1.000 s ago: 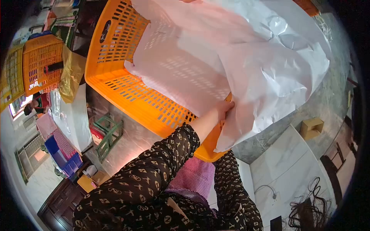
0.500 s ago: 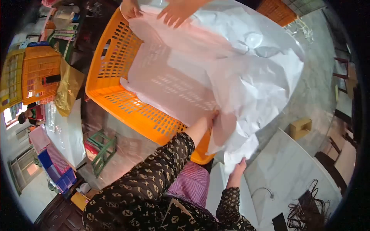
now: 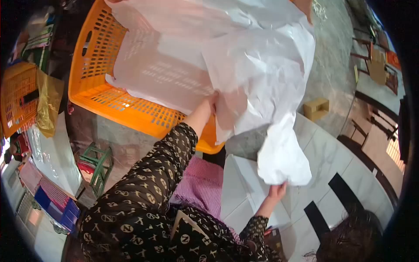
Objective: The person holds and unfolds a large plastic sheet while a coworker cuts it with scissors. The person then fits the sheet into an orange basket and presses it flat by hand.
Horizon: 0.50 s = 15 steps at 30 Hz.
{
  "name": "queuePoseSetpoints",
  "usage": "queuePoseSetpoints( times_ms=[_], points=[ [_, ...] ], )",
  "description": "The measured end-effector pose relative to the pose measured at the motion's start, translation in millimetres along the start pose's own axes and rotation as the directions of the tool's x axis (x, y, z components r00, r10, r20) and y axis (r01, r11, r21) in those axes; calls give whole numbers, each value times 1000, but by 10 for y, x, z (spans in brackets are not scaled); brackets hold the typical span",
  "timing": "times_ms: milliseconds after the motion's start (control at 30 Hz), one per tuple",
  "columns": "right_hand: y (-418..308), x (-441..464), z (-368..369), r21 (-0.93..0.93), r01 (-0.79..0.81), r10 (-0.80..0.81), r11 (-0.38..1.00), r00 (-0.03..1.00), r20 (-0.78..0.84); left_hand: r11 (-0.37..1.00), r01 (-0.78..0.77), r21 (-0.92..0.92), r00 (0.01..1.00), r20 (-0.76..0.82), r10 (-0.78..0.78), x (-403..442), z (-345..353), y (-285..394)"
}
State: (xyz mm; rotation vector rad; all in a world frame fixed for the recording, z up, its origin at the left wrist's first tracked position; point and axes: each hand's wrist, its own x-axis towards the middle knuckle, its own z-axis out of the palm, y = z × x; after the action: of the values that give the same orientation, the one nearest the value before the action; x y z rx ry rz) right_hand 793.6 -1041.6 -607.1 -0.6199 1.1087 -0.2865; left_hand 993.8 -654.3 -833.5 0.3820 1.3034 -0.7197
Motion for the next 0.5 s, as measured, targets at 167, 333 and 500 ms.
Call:
queuePoseSetpoints(
  times_ms=[167,333,500],
  points=[
    [422,54,149,45,-44,47,998,996,-69,978,207,32,966,150,-209,371,-408,-154],
    [613,308,-69,-39,-148,144,988,985,-90,993,-101,60,975,204,87,-731,-202,-207],
    [563,508,-13,-214,-239,176,947,944,-279,971,-229,64,970,93,223,-781,-284,-310]
  ],
)
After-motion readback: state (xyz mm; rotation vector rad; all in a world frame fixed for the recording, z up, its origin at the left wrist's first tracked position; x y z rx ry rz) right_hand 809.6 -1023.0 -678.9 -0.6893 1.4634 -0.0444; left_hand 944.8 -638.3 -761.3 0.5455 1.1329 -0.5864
